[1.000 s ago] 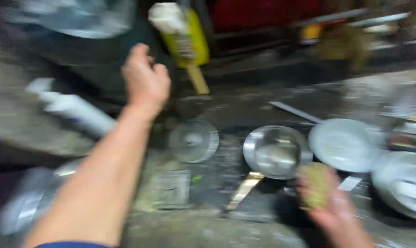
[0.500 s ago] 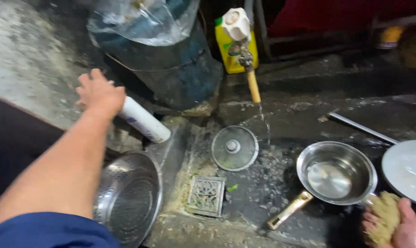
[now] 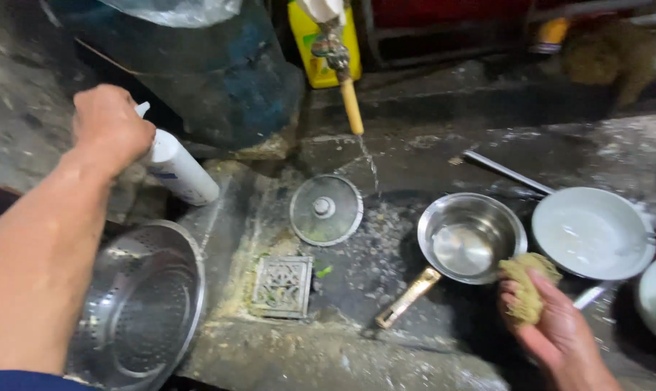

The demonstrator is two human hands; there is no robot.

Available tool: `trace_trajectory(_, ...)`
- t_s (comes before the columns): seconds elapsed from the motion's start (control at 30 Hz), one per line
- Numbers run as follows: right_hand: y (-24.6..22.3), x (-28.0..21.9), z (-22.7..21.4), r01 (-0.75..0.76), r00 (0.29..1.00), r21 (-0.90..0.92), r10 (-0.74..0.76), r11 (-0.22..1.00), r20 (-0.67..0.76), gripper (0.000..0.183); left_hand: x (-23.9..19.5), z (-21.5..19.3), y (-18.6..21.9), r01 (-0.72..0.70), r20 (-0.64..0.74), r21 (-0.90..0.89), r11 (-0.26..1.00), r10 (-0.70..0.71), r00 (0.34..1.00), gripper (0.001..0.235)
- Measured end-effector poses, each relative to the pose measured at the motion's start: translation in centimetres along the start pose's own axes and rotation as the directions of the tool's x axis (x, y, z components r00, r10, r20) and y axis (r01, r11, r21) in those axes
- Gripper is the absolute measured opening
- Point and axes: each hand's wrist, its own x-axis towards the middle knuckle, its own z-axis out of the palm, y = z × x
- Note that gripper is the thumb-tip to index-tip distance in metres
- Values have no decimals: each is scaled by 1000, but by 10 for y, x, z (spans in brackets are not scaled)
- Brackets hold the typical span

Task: The person washes a metal pot and several small white bowls in a concrete sink. They use a sponge and liquid soap to scrub the items, rinsing them under running water from a tap. The person handles the pot, bowls, and a wooden spoon during the cleaning process.

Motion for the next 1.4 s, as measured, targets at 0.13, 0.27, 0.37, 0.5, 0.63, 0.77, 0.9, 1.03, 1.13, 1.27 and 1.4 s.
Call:
trace_trajectory(0.13,0,-23,43,81,976,-93,-98,992,-193,37,-33,-8,31,11,42,-122,992,-6,999,22)
trace_trajectory(0.27,-9,-21,42,115,979,-101,-130,988,-160,34,-36,24,38,-53,82,-88,995,61,995,20)
trace_trajectory(0.37,-13,-22,50,136,970,-113,-155,984,-187,33,-78,24,70,-3,184,-192,981,39,982,11)
trace_trajectory(0.5,-8,-33,71,91,965,-159,-126,983,-229,36,-125,56,97,-98,355,-236,967,180,918,12)
trace_trajectory(0.63,7,-49,104,37,948,-180,-91,983,-305,39,-171,67,128,-97,472,-273,957,222,853,16)
trace_trajectory(0.77,17,-60,130,10,988,-192,-39,981,-147,38,-198,82,141,-238,525,-351,906,400,751,18)
trace_trajectory(0.9,24,-80,178,-92,966,-79,70,993,-249,48,-212,56,157,-282,608,-357,891,450,654,25)
trace_trajectory(1.03,39,-70,191,-102,981,-62,90,993,-174,44,-221,63,161,-242,634,-370,897,434,640,26)
trace_trajectory(1.13,52,-75,223,-144,961,-64,124,988,-249,50,-235,94,154,-305,450,-481,822,530,719,51)
trace_trajectory(1.27,62,-75,241,-148,967,-93,125,985,-221,44,-239,117,153,-181,257,-614,768,411,875,64)
trace_trajectory(1.4,69,-70,263,-183,959,-152,143,971,-243,46,-236,120,156,212,541,-578,788,176,823,57)
